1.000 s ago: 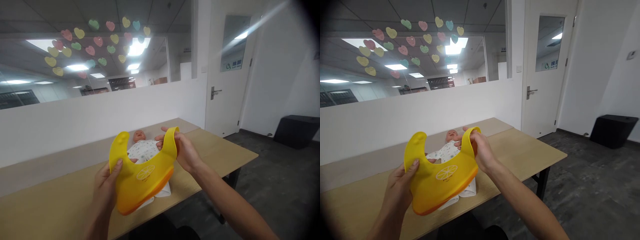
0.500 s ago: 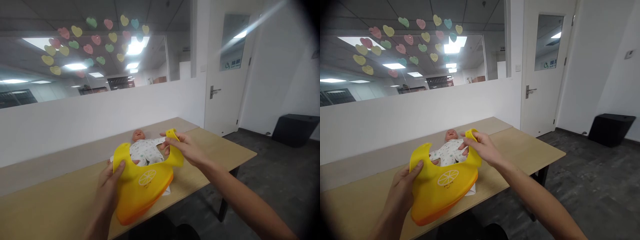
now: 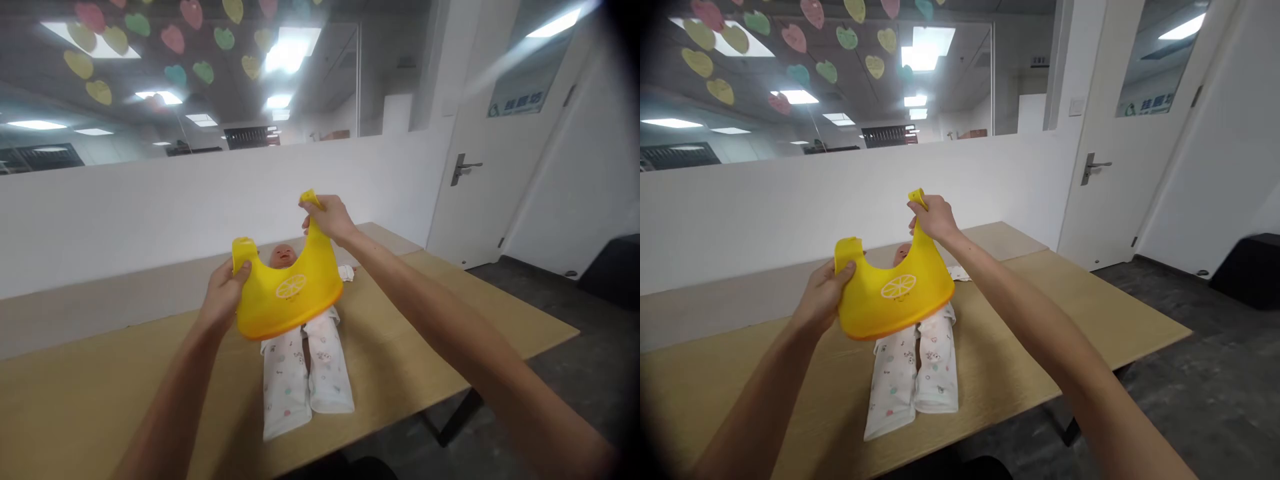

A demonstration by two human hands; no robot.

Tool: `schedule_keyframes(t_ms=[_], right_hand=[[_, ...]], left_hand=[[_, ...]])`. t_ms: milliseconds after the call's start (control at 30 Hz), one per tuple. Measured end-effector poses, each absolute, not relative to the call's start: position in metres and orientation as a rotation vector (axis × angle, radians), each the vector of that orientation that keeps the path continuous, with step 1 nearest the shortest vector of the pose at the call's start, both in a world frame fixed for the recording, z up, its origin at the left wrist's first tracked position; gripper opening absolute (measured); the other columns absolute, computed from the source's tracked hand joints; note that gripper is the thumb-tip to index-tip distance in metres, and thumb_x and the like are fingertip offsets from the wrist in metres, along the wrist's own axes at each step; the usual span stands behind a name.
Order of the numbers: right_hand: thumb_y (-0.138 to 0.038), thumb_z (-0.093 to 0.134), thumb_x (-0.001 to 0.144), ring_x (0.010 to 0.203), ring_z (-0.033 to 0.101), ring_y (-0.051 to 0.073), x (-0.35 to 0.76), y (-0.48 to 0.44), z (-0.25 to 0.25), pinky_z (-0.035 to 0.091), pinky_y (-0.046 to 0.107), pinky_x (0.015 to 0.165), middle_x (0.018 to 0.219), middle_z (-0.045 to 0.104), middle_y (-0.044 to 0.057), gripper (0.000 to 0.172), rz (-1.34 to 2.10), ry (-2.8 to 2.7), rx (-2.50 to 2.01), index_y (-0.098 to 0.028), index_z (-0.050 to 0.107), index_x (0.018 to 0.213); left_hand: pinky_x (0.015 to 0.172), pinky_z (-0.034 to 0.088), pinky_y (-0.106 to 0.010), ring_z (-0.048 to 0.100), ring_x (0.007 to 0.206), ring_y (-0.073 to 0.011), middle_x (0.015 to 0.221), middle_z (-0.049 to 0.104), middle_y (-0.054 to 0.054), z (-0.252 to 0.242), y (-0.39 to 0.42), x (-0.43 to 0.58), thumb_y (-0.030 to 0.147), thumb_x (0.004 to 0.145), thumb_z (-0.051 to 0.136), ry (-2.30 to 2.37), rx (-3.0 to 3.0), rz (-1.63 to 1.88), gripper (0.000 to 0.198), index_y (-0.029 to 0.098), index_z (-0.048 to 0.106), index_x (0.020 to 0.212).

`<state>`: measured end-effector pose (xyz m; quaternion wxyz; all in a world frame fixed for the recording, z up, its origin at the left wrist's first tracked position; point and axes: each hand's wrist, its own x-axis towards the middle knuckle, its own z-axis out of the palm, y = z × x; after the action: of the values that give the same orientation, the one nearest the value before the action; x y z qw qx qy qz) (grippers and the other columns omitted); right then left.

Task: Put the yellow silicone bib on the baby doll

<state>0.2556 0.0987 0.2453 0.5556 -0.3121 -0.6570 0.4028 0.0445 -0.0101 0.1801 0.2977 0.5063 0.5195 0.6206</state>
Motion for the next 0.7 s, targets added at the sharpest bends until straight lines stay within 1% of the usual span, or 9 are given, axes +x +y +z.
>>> schedule_keyframes(t_ms=[67,167,267,333,400,467,533,600,700], right_hand=[[-0.033,0.064,0.092,0.046,0.06,0.012,0.247,0.118,0.243,0.048,0.022,0.047,0.057,0.061,-0.001,0.019,1.016,-1.513,-0.751,-0.014,0.059,0.094],[-0.032,0.065,0.092,0.046,0.059,0.01,0.242,0.132,0.245,0.05,0.022,0.051,0.058,0.057,-0.003,0.02,1.103,-1.489,-0.753,-0.013,0.057,0.092],[-0.031,0.058,0.096,0.049,0.061,0.008,0.245,0.134,0.254,0.05,0.021,0.056,0.06,0.054,-0.005,0.02,1.132,-1.527,-0.712,-0.011,0.057,0.095],[-0.032,0.055,0.097,0.053,0.062,0.007,0.246,0.136,0.257,0.049,0.02,0.059,0.06,0.053,-0.005,0.023,1.124,-1.545,-0.663,-0.009,0.058,0.098],[-0.035,0.058,0.096,0.054,0.062,0.007,0.243,0.146,0.253,0.049,0.019,0.058,0.06,0.054,-0.005,0.025,1.111,-1.55,-0.649,-0.01,0.059,0.098],[-0.036,0.065,0.091,0.05,0.061,0.008,0.234,0.166,0.24,0.048,0.018,0.054,0.06,0.057,-0.003,0.026,1.097,-1.558,-0.698,-0.011,0.061,0.095],[-0.036,0.067,0.089,0.047,0.059,0.01,0.221,0.193,0.219,0.046,0.02,0.049,0.063,0.062,0.0,0.024,1.083,-1.581,-0.785,-0.013,0.061,0.092],[-0.034,0.061,0.093,0.047,0.06,0.012,0.207,0.222,0.192,0.045,0.022,0.048,0.066,0.065,0.002,0.02,1.067,-1.625,-0.886,-0.014,0.062,0.089],[-0.03,0.054,0.095,0.051,0.061,0.012,0.189,0.262,0.15,0.045,0.022,0.051,0.072,0.07,0.005,0.02,1.008,-1.685,-1.051,-0.015,0.061,0.084]], left_hand=[[0.058,0.046,-0.024,0.06,0.068,-0.0165,0.084,0.068,-0.003,0.182,0.004,0.037,0.057,0.063,0.08,1.393,1.322,1.607,0.058,0.017,0.07,0.103],[0.061,0.049,-0.023,0.062,0.073,-0.017,0.091,0.07,-0.005,0.185,0.017,0.03,0.05,0.065,0.081,1.363,1.298,1.56,0.055,0.018,0.07,0.108],[0.062,0.051,-0.023,0.064,0.077,-0.0182,0.097,0.071,-0.007,0.19,0.022,0.028,0.05,0.067,0.079,1.332,1.314,1.535,0.057,0.019,0.069,0.115],[0.061,0.051,-0.023,0.064,0.078,-0.0189,0.097,0.07,-0.007,0.192,0.028,0.027,0.05,0.069,0.078,1.34,1.35,1.548,0.057,0.019,0.069,0.116],[0.06,0.05,-0.024,0.063,0.076,-0.0196,0.095,0.07,-0.007,0.189,0.039,0.025,0.051,0.07,0.076,1.372,1.387,1.555,0.056,0.019,0.069,0.116],[0.059,0.049,-0.025,0.061,0.073,-0.0194,0.091,0.069,-0.007,0.181,0.058,0.019,0.051,0.071,0.075,1.416,1.409,1.529,0.056,0.017,0.069,0.115],[0.06,0.048,-0.025,0.06,0.072,-0.0184,0.088,0.068,-0.006,0.166,0.082,0.01,0.051,0.071,0.073,1.45,1.416,1.49,0.053,0.016,0.068,0.111],[0.06,0.047,-0.026,0.06,0.071,-0.0185,0.088,0.069,-0.006,0.148,0.107,-0.001,0.048,0.071,0.071,1.476,1.404,1.427,0.047,0.015,0.068,0.105],[0.057,0.044,-0.026,0.057,0.064,-0.0177,0.076,0.067,-0.003,0.121,0.14,-0.018,0.044,0.072,0.065,1.608,1.357,1.344,0.037,0.015,0.067,0.094]])
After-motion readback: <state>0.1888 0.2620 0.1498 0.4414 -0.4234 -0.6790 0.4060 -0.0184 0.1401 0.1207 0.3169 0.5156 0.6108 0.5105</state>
